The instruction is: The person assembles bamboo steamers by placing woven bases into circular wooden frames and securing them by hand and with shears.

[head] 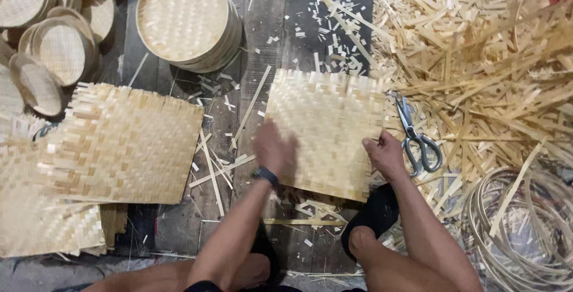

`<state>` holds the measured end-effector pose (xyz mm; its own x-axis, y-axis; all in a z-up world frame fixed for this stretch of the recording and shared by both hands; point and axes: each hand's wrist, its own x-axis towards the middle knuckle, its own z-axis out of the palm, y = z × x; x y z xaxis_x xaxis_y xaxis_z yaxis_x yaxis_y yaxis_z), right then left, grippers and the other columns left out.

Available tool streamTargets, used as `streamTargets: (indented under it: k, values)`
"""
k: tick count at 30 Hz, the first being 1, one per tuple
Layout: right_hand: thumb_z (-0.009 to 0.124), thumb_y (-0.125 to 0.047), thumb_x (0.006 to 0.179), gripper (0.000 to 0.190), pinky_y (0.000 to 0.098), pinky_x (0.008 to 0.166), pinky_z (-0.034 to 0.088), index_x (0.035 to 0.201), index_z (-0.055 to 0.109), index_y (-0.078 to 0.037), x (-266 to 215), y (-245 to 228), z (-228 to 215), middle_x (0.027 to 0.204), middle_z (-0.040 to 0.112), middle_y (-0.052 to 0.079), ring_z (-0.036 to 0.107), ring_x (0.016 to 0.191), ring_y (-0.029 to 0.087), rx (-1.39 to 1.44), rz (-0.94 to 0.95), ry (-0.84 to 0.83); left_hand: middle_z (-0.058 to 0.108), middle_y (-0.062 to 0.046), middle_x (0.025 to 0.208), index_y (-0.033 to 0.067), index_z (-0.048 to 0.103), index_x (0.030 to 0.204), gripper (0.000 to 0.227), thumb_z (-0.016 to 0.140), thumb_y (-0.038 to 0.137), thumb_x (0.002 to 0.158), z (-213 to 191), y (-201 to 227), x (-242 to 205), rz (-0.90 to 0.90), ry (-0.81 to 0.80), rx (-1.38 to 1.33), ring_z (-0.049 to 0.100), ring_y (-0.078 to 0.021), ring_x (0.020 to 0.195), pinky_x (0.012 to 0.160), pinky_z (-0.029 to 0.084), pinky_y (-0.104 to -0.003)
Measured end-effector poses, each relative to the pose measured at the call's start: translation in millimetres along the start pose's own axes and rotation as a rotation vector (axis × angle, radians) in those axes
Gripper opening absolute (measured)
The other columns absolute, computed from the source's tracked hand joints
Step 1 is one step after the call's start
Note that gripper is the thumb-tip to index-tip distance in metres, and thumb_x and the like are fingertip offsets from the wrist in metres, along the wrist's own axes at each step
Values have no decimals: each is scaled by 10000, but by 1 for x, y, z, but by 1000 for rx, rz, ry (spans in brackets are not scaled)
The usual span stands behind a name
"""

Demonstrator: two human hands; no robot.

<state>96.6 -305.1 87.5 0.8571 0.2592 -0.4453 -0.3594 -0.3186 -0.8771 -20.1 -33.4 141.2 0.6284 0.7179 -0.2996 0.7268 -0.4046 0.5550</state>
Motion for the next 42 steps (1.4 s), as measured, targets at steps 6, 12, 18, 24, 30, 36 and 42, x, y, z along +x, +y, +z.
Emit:
streamTargets:
  k: [6,12,18,24,30,36,42]
  values:
    - [756,-105,877,340,248,645,522,1193,687,2,1,-10,4,958,753,38,647,761,75,56,-16,33,758,-96,888,-16,765,942,479,938,368,714,-6,-83,84,-58,-272,-219,675,-180,776,713,551,-332]
    - [771,-126,882,348,273,648,536,1184,662,8,2,-5,12,924,757,67,671,759,107,-53,-6,151,735,-10,751,18,744,784,288,945,205,696,-5,-87,79,-170,-250,-481,631,-82,634,590,539,-260]
    - [770,-137,884,382,269,706,555,1209,630,9,1,-1,15,965,744,78,682,814,105,-36,-41,176,612,32,659,23,663,655,367,975,216,666,-7,-85,74,-120,-198,-431,493,-69,578,519,435,-286]
    - [779,-172,893,472,296,738,559,1290,576,-18,-23,2,-29,963,680,74,650,846,144,-107,-128,433,482,32,607,23,559,603,513,996,287,655,-18,-80,70,-129,-157,-278,387,-110,562,486,354,-346]
    - [779,-225,886,517,462,1006,473,1295,554,-3,-120,38,-195,1310,493,238,532,1202,340,-474,16,838,640,-33,709,-11,702,736,363,965,237,703,-18,-88,74,-151,-206,-341,539,-131,605,550,474,-321]
    - [731,-302,945,244,454,960,540,1092,761,-111,-207,109,-314,1102,682,148,649,1024,303,-1291,149,756,679,-73,858,-71,736,971,499,975,272,698,1,-111,89,-110,-181,-392,585,-152,696,617,503,-322]
    - [697,-164,1007,123,396,782,583,1085,786,-130,-230,35,-326,949,717,94,683,856,248,-1154,4,799,525,-323,1305,-68,496,1418,1005,982,396,671,-19,-74,64,109,71,47,544,-429,1150,947,469,-515]
